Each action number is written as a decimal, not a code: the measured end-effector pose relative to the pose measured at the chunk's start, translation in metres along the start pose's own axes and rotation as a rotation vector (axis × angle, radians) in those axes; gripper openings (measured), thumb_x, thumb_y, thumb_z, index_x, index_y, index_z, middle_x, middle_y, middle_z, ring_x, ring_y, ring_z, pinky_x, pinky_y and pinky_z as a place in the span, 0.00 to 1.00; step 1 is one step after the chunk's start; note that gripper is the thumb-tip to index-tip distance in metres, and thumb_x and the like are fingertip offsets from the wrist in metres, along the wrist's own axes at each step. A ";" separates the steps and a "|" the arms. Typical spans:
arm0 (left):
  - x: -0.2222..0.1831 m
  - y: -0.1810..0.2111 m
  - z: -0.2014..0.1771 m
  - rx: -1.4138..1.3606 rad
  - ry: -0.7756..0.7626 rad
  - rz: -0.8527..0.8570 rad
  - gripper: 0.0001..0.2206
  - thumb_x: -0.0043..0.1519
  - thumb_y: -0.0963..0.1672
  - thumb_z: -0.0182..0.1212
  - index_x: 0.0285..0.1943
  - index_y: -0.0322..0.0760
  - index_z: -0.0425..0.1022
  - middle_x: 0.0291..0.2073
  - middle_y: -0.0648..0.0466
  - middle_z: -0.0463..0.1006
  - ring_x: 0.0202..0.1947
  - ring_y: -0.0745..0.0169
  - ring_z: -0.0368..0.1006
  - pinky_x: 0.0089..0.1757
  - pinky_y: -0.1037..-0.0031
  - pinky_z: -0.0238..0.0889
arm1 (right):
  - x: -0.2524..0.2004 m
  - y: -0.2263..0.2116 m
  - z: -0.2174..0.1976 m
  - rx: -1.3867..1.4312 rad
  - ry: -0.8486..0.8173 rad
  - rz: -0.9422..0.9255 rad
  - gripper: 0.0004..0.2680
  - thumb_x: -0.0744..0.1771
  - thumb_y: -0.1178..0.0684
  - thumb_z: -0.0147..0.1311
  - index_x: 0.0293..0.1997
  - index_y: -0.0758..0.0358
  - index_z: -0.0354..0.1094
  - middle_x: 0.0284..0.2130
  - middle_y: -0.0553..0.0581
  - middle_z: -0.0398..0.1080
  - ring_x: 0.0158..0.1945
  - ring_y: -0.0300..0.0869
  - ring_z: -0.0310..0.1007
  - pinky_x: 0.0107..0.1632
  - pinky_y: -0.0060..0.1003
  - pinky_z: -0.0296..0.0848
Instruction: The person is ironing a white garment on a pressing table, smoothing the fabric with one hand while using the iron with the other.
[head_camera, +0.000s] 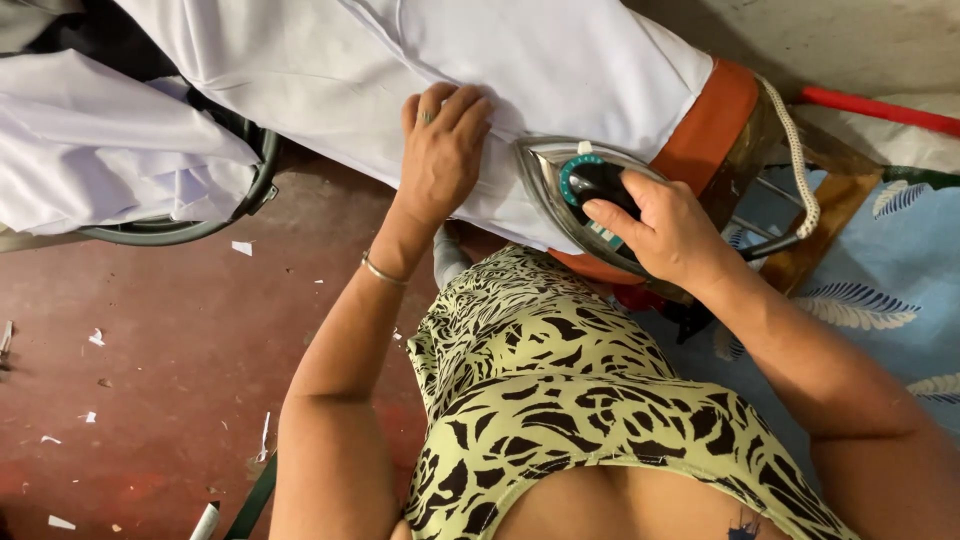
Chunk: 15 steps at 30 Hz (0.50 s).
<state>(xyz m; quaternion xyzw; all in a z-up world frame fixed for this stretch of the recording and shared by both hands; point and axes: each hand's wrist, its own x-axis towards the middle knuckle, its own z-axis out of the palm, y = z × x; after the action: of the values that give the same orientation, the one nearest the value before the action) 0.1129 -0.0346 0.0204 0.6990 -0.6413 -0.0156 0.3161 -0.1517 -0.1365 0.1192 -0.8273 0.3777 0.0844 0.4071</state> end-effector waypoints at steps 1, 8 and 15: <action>0.003 -0.005 0.001 0.002 0.001 0.000 0.10 0.72 0.42 0.48 0.53 0.35 0.76 0.52 0.51 0.78 0.51 0.46 0.66 0.49 0.56 0.54 | -0.001 -0.001 0.000 0.000 0.001 -0.002 0.18 0.71 0.39 0.50 0.31 0.65 0.57 0.16 0.56 0.59 0.19 0.46 0.59 0.27 0.43 0.55; 0.012 -0.031 0.004 -0.033 -0.110 0.125 0.05 0.62 0.40 0.60 0.45 0.39 0.77 0.48 0.53 0.76 0.46 0.47 0.65 0.43 0.58 0.57 | -0.011 0.010 0.006 -0.011 0.036 0.013 0.19 0.71 0.39 0.50 0.29 0.63 0.53 0.14 0.53 0.53 0.18 0.43 0.53 0.26 0.42 0.54; 0.019 -0.028 0.008 0.012 -0.040 0.119 0.06 0.66 0.40 0.52 0.36 0.41 0.73 0.40 0.55 0.74 0.38 0.50 0.62 0.39 0.61 0.55 | -0.005 0.002 0.006 0.006 0.056 0.006 0.17 0.71 0.41 0.51 0.31 0.66 0.58 0.19 0.56 0.64 0.23 0.48 0.66 0.29 0.43 0.62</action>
<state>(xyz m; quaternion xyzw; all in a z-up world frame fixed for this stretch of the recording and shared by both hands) 0.1376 -0.0558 0.0087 0.6609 -0.6881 -0.0072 0.2994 -0.1555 -0.1301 0.1167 -0.8272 0.3915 0.0613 0.3984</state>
